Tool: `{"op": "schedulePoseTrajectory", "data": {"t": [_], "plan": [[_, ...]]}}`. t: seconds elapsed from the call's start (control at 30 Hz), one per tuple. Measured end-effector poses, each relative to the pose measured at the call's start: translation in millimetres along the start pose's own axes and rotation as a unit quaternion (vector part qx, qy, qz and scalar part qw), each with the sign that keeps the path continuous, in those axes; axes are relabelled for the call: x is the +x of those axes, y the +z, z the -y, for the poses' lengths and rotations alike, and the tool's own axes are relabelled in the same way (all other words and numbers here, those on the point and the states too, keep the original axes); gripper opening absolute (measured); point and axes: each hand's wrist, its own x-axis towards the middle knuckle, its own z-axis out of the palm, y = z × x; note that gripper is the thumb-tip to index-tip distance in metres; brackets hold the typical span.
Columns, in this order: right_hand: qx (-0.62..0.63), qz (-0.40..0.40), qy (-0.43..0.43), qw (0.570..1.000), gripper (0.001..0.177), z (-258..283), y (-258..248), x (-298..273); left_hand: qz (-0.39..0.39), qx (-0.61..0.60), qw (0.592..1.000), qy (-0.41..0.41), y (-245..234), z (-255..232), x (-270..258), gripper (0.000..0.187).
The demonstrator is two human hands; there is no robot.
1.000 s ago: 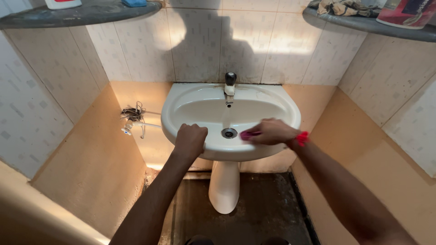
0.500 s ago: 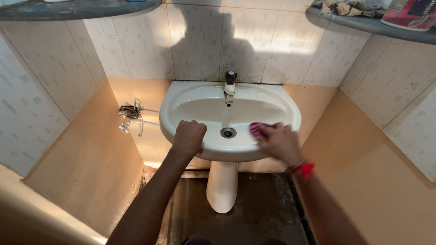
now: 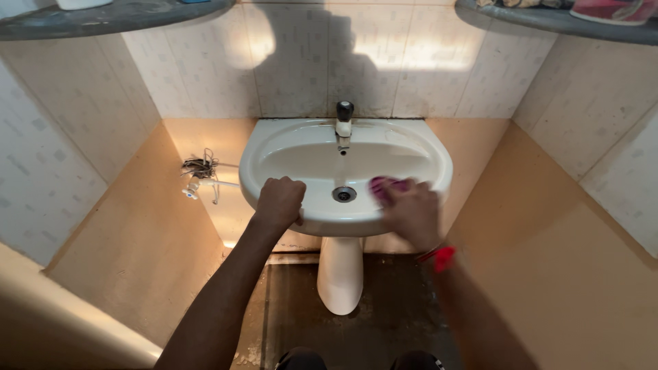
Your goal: The person scrubs a white pedestal sink using a pink scrubbing brush, cleaning the basin, faucet, and surrounding tiled wall. They then rinse the brush and wash their hands under the running tap.
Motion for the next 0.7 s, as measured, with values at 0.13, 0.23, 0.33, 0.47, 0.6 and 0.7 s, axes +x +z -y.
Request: {"op": "schedulePoseTrajectory", "data": {"t": [0.13, 0.23, 0.33, 0.47, 0.6, 0.7], "plan": [[0.006, -0.024, 0.075, 0.997, 0.051, -110, 10, 50, 0.007, 0.019, 1.0, 0.016, -3, 0, 6, 0.036], [0.076, 0.0, 0.111, 0.991, 0.057, -137, 4, 72, 0.043, 0.043, 0.998, 0.005, -9, -3, 13, 0.035], [0.042, 0.048, 0.085, 0.994, 0.056, -119, -11, 60, 0.049, 0.049, 0.998, 0.0, -10, -6, 12, 0.035], [0.004, 0.104, -0.008, 0.995, 0.052, -30, -22, 17, 0.036, 0.048, 0.998, 0.005, -12, -8, 11, 0.037], [0.149, 0.0, -0.155, 0.977, 0.049, 65, -27, -23, 0.037, 0.047, 0.998, 0.007, -11, -7, 8, 0.034], [0.188, -0.052, -0.222, 0.955, 0.05, 83, -38, -29, 0.007, 0.033, 0.999, 0.016, -6, -2, 5, 0.033]]}}
